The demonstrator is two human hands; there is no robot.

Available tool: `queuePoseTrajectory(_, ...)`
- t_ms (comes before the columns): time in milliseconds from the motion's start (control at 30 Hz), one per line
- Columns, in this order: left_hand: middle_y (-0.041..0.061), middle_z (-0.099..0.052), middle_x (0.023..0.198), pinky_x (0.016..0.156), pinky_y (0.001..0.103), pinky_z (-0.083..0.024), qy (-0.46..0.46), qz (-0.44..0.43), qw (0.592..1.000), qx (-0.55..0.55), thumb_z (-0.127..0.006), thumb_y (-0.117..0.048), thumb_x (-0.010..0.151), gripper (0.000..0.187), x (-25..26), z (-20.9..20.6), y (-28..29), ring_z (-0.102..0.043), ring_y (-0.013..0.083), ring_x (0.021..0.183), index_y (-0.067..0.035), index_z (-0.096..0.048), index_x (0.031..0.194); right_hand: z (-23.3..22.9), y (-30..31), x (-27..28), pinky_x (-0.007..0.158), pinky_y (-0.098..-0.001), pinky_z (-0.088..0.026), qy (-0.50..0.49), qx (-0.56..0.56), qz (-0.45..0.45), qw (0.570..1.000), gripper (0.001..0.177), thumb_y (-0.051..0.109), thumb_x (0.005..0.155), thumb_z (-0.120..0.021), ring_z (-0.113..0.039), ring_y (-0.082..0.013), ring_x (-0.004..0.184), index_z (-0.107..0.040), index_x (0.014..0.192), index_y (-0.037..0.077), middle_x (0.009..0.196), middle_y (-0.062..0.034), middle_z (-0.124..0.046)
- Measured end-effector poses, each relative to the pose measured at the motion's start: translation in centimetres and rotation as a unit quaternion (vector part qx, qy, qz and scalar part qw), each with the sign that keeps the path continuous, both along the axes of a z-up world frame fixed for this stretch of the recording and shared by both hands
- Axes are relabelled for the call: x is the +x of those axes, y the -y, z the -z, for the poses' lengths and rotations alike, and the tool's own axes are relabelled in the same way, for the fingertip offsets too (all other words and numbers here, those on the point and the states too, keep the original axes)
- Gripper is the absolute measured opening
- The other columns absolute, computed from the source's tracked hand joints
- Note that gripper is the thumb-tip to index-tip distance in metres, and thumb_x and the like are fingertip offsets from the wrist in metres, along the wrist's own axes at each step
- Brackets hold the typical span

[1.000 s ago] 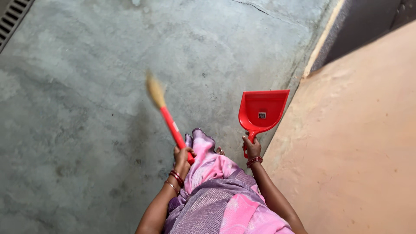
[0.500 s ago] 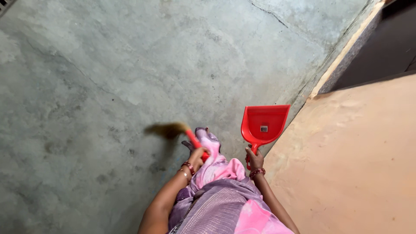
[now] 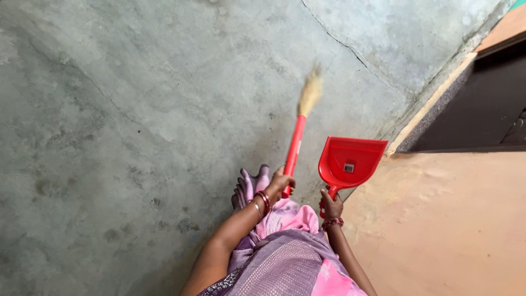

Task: The person sweeps debris into a red dustpan using a broom on a concrete floor.

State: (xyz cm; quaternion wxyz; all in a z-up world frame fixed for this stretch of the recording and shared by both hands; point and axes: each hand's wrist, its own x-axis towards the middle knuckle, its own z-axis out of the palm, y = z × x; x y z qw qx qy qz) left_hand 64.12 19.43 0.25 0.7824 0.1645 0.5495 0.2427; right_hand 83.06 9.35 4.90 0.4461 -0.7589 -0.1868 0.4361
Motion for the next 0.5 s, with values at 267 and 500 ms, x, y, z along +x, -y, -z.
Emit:
queuePoseTrajectory(267, 0.012, -0.06, 0.077, 0.034, 0.037, -0.048, -0.163, -0.231, 0.959, 0.0, -0.055, 0.015, 0.068, 0.085, -10.7, -0.3, 0.6, -0.056, 0.0229, 0.04, -0.016, -0.029, 0.142, 1.1, -7.1, -1.8, 0.046, -0.0292, -0.044, -0.042, 0.01, -0.053, 0.998, 0.049, 0.014, 0.082, -0.079, -0.056, -0.0132, 0.051, -0.064, 0.125, -0.001, 0.073, -0.0035, -0.063)
queuePoseTrajectory(500, 0.012, -0.055, 0.078, 0.038, 0.039, -0.048, -0.196, -0.41, 0.887, -0.076, -0.061, 0.016, 0.067, 0.052, -15.8, 3.3, -1.8, -0.058, 0.0236, 0.048, 0.004, -0.037, 0.111, 3.2, -15.3, -2.1, 0.047, -0.0296, -0.047, -0.011, -0.013, -0.12, 0.993, 0.045, 0.018, 0.08, -0.082, -0.062, -0.0153, 0.053, -0.064, 0.118, 0.0, 0.077, -0.0059, -0.068)
